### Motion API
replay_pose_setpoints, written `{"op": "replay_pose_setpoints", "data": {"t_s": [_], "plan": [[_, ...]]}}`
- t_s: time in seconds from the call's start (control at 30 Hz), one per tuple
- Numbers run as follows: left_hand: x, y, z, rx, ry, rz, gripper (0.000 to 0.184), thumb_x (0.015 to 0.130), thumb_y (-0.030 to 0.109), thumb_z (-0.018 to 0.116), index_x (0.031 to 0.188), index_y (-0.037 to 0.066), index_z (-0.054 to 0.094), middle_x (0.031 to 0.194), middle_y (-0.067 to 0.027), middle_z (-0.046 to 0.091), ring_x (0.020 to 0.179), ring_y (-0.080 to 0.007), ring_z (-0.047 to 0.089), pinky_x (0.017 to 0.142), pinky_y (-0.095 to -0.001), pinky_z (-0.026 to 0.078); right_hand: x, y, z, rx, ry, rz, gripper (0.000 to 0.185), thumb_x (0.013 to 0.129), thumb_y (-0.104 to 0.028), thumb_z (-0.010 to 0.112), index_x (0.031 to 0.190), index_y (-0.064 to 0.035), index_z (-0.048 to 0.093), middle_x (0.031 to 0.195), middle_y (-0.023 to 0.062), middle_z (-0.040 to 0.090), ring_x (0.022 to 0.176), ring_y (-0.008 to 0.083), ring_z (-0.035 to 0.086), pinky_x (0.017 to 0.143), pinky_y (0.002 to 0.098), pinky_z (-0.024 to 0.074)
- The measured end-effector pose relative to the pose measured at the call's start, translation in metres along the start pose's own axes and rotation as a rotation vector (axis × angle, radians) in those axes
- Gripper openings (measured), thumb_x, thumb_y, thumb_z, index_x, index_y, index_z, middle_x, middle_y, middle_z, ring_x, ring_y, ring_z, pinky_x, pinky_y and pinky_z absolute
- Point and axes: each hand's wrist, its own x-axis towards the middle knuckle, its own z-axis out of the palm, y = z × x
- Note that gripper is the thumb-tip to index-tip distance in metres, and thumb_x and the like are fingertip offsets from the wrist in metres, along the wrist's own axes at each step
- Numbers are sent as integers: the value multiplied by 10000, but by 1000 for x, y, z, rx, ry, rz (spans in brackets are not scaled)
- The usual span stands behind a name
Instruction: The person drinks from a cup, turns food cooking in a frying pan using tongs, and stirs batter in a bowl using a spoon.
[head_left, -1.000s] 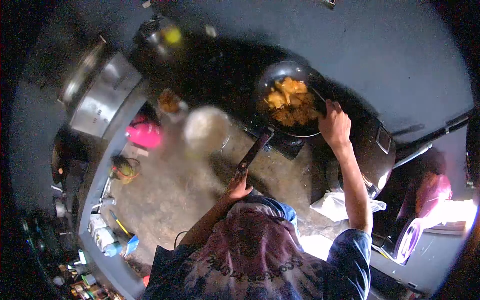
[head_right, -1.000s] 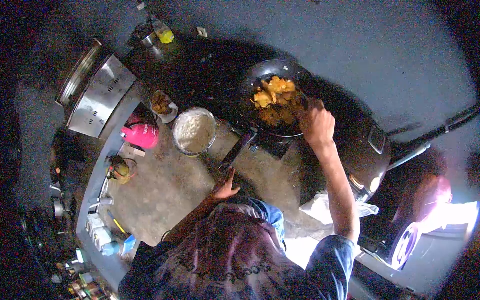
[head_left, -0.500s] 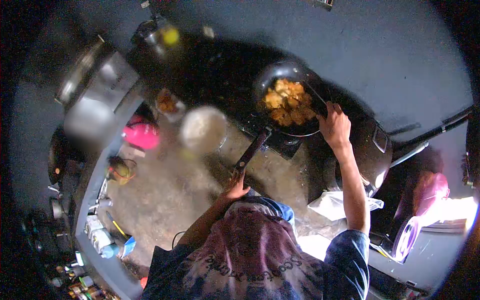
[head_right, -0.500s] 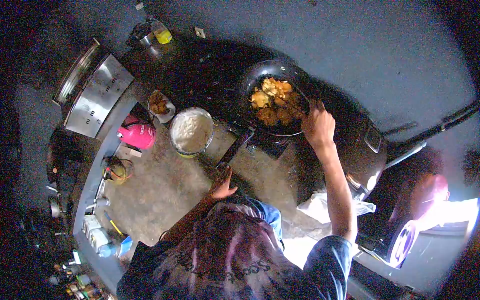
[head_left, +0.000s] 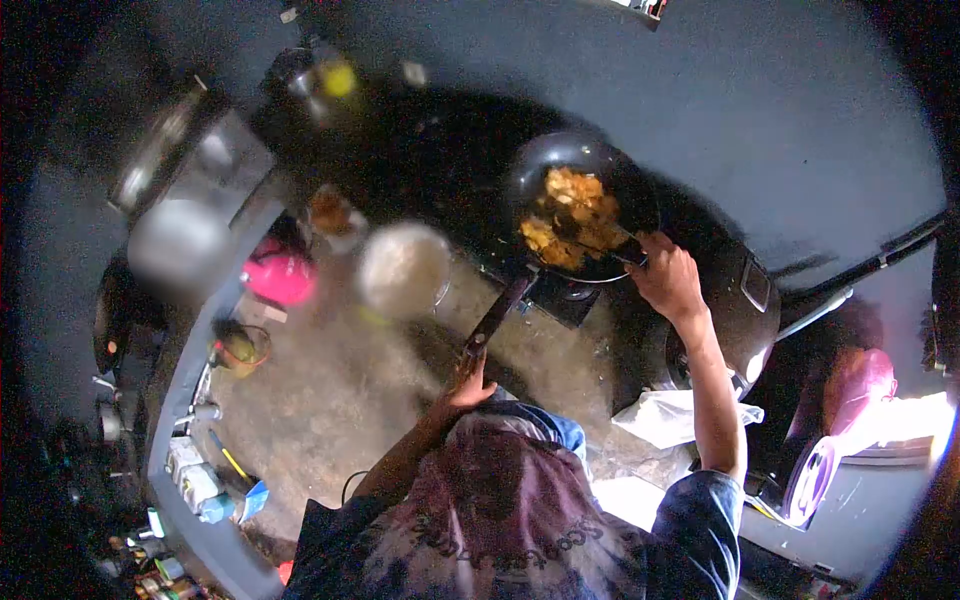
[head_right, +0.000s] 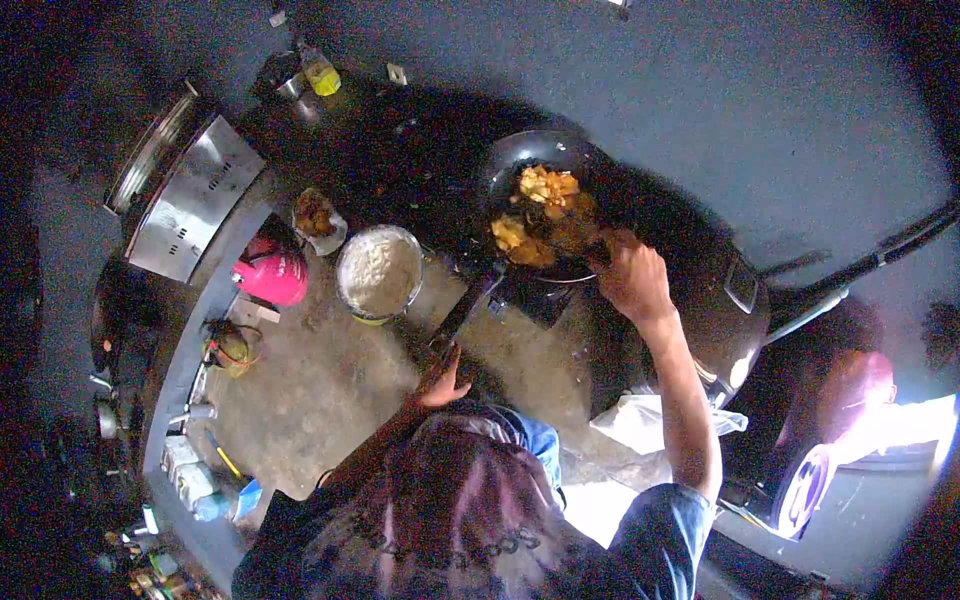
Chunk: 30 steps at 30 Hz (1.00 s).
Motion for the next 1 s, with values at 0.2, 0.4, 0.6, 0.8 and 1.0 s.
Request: {"op": "replay_pose_setpoints", "data": {"t_s": [0.2, 0.4, 0.6, 0.8, 1.0], "plan": [[0, -3, -1, -86, -60, -10, 948, 757, 426, 606, 1411, 51, 32, 1429, -247, 145, 1303, -434, 174, 1020, -571, 192, 8, 19, -4, -91, 89, 135, 429, 712, -187, 678, 1091, -36, 543, 958, 151, 584, 815, 349, 597, 669, 416, 492], [0, -8, 3, -98, -72, -18, 955, 763, 452, 596, 1414, 67, 13, 1432, -243, 140, 1301, -434, 183, 1021, -566, 201, 28, 38, 19, -187, 127, 276, 440, 724, -213, 677, 1093, -28, 527, 988, 162, 572, 832, 352, 596, 676, 422, 497], [2, 2, -10, -43, -145, -60, 966, 744, 409, 645, 1387, -31, 74, 1440, -258, 78, 1326, -402, 138, 1073, -445, 167, 31, 40, 28, -203, 103, 278, 408, 722, -208, 677, 1061, -24, 544, 967, 157, 584, 807, 356, 602, 675, 418, 500], [-2, -3, -1, -9, 8, 24, 955, 748, 444, 612, 1411, 54, 46, 1396, -283, 201, 1274, -435, 247, 993, -541, 272, 19, 35, 9, -11, -2, 237, 399, 696, -247, 693, 1000, -8, 595, 873, 164, 613, 795, 341, 610, 687, 408, 487], [-2, 0, -5, -48, -100, -39, 987, 724, 381, 673, 1399, -3, 64, 1452, -237, 52, 1346, -373, 84, 1074, -450, 163, 8, 39, 12, 143, 32, 132, 352, 680, -290, 702, 945, -74, 617, 804, 134, 626, 759, 343, 604, 638, 416, 488]]}}
